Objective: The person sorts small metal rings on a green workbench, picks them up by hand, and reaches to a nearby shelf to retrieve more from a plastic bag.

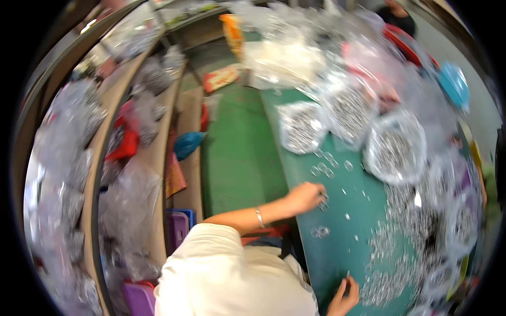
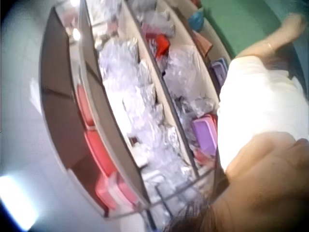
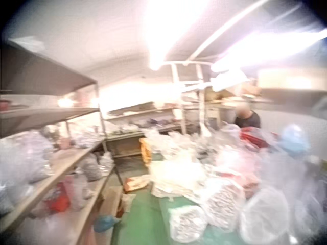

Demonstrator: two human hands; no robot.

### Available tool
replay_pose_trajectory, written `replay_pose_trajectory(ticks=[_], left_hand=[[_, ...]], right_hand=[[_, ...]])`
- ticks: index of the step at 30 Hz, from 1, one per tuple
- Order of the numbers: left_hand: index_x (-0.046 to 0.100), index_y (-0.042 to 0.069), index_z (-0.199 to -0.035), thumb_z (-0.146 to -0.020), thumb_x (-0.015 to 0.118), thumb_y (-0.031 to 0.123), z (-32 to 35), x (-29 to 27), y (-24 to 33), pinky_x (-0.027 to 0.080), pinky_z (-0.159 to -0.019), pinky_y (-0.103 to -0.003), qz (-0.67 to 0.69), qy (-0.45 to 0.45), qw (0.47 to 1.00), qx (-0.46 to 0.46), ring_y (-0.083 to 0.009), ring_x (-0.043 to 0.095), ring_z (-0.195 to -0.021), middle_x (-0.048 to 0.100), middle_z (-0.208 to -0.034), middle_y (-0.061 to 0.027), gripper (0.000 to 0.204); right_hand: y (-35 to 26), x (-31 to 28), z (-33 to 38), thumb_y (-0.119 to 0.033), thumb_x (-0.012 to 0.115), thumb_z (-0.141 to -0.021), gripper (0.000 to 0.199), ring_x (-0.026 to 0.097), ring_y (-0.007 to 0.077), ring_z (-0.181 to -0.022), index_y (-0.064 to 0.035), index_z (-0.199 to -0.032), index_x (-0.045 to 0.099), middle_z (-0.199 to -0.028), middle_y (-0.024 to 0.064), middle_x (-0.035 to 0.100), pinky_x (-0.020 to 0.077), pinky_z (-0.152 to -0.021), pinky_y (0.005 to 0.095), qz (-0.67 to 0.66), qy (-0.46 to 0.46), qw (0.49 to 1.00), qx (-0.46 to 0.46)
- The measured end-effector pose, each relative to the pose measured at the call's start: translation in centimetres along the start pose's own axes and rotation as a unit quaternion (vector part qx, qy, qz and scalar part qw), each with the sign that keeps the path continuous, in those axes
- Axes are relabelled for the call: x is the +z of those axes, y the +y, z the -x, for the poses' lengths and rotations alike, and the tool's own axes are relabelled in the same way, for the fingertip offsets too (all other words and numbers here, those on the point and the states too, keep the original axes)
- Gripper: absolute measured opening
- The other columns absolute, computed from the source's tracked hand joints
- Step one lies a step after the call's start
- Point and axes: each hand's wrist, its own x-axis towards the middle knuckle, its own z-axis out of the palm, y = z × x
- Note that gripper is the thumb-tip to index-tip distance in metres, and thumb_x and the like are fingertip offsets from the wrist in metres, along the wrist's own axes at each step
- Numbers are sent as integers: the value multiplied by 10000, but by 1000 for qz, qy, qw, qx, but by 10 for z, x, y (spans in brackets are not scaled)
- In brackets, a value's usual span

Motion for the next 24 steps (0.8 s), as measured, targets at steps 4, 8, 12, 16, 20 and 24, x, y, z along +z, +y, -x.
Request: replay_pose_trajectory(ticks=[4,8,12,16,20,24], left_hand=[[566,32,-979,-854,596,189,9,5,1,495,-711,-451,12,60,998,-1,-362,612,-853,633,-893,-177,203],[556,4,-1089,-861,529,85,15,-4,-7,487,-661,-352,287,13,953,-96,-212,558,-791,608,-835,-104,243],[555,49,-1179,-885,514,99,28,-11,-9,438,-620,-239,399,-38,906,-134,-94,485,-658,575,-864,-20,301],[583,13,-1125,-922,527,169,38,-12,-11,411,-562,-215,461,-63,879,-106,-74,458,-611,568,-819,-25,262],[600,-1,-1078,-939,538,220,54,-14,-10,366,-502,-202,514,-66,847,-120,-53,422,-576,557,-780,-20,268],[599,-4,-1057,-947,527,208,70,-23,-11,336,-480,-197,513,-63,846,-134,-43,384,-555,538,-770,-19,250]], right_hand=[[-35,-9,1,-174,564,-909,250,606,363,-841,45,-1000,643,-947,225,642,479,-778,403,61,-21,998,5],[-32,-11,0,-187,567,-909,261,590,364,-870,42,-1012,638,-952,222,639,459,-821,413,45,-30,998,18],[17,-18,-5,-229,577,-906,299,548,375,-954,14,-1074,624,-1023,221,612,404,-900,459,193,86,969,-128],[46,-44,-14,-351,622,-866,444,524,397,-1016,3,-1133,596,-1107,232,574,371,-933,497,264,183,939,-122],[46,-59,-17,-351,652,-844,488,533,401,-1014,35,-1134,586,-1111,233,581,393,-911,507,318,118,936,-98],[52,-52,-20,-346,660,-841,486,550,389,-986,45,-1121,589,-1087,231,592,416,-893,490,318,114,924,-179]])
